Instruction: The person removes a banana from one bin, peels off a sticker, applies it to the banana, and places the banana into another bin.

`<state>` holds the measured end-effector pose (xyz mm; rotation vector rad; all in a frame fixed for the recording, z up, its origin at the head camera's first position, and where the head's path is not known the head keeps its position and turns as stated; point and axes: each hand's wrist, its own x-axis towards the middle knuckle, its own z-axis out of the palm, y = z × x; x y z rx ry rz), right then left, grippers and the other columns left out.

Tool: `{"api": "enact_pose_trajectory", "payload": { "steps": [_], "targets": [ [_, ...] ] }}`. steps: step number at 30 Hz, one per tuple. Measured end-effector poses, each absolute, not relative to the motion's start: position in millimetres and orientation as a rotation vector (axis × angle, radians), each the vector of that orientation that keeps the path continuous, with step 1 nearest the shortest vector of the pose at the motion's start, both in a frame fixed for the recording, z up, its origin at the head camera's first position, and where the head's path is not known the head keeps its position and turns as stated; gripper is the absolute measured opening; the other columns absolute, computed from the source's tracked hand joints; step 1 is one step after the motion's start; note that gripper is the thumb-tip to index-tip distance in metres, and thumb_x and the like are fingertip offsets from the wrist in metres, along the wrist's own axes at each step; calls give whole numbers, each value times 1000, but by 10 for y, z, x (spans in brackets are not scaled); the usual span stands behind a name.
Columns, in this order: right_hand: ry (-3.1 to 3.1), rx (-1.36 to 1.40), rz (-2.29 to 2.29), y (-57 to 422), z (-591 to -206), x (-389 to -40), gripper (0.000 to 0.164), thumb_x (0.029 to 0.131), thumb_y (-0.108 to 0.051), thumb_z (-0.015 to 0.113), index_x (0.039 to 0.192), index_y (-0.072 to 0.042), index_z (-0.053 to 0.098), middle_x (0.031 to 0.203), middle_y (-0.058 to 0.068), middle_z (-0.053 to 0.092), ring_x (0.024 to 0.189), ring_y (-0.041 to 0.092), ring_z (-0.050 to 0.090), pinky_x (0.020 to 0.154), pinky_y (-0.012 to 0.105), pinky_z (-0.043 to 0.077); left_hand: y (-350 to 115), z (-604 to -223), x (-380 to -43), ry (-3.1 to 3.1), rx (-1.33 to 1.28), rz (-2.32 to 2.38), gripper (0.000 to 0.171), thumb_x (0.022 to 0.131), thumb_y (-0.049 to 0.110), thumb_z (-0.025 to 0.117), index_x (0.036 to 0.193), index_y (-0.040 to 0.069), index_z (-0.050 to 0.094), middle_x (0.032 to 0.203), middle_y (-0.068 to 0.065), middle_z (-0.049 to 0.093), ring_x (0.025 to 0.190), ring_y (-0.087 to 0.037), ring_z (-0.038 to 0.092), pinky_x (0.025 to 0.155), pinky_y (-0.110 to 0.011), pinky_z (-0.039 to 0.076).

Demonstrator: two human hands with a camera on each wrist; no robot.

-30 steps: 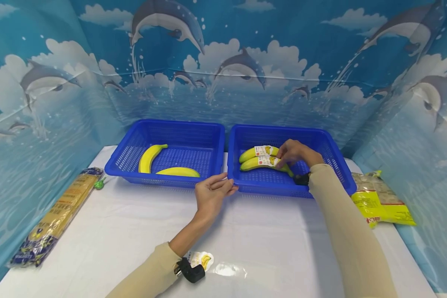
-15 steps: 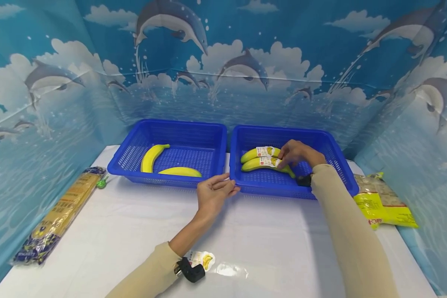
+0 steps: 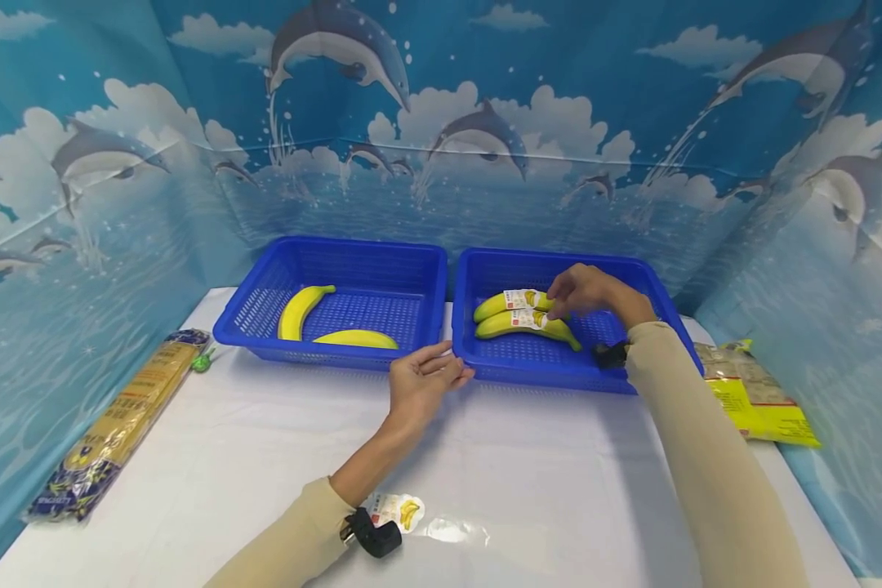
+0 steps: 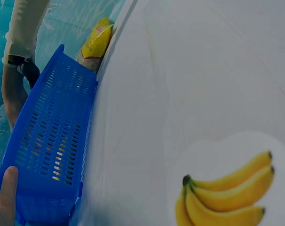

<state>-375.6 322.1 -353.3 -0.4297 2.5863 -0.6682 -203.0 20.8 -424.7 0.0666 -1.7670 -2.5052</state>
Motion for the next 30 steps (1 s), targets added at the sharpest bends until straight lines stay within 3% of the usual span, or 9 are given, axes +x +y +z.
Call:
{"api": "enact_pose_trajectory", "payload": {
  "steps": [20,24,30],
  "targets": [
    [2714,-759,-605,3068,-3315,-3282,45,98,-20,83,131,9,69,122,24,75,110,38,74,95,55,62,125,-4240,-1971,-1794,-35,-2523,33,94,-13,73,126,-15,70,114,-35,74,95,-44,79,83,-35,67],
    [2739,-808,-649,3002,-3330,-3152,39,98,-17,82,129,5,72,117,17,77,107,33,74,94,53,62,92,-4236,-1952,-1806,-55,-2524,29,95,-12,73,124,-16,70,114,-38,73,95,-44,79,84,-34,67],
    [2751,-862,-775,2868,-3372,-2936,36,100,-17,80,130,2,73,111,7,77,103,26,73,87,44,65,26,-4214,-1896,-1841,-71,-2505,27,96,-12,72,122,-18,70,112,-32,76,95,-40,80,85,-34,67]
  ]
}}
